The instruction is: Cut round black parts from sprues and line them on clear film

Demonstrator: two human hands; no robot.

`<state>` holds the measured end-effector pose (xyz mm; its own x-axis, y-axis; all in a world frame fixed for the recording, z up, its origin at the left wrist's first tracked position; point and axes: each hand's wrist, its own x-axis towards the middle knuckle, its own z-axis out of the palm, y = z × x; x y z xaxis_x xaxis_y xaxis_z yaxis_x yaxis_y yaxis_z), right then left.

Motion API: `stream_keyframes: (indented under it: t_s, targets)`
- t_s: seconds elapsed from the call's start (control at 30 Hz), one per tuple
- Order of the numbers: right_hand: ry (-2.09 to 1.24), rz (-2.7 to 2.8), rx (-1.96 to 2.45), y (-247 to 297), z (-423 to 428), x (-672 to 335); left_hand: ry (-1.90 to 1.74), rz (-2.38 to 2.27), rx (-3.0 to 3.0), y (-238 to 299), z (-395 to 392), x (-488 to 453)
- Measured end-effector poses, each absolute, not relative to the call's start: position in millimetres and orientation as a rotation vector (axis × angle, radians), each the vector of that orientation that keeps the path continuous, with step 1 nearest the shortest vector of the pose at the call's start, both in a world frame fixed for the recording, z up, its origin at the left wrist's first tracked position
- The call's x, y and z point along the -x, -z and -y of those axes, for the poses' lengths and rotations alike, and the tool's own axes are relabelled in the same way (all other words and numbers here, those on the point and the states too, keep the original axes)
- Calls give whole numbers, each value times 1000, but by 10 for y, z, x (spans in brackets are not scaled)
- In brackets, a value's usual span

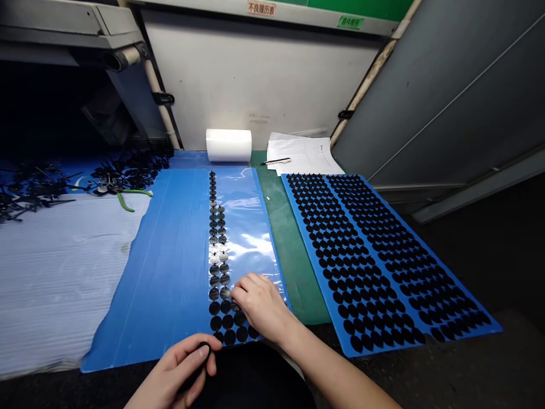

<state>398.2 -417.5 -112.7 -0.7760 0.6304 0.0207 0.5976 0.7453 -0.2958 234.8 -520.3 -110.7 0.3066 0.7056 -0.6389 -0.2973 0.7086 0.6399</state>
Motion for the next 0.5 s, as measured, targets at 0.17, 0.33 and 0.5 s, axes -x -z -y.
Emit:
stream_keyframes:
  t_s: [0.17,0.33,0.5]
  targets:
    - [-404,2866,990,1123,4172,-3991,-625,-1092,-467,1138,5221,-2363]
    - [-379,2848,983,1155,4177,-3990,-654,-1086,-451,1185,5232,-2387]
    - [-453,2739,986,1187,4220,-4019,-682,-1056,-422,1225,5194,-2422]
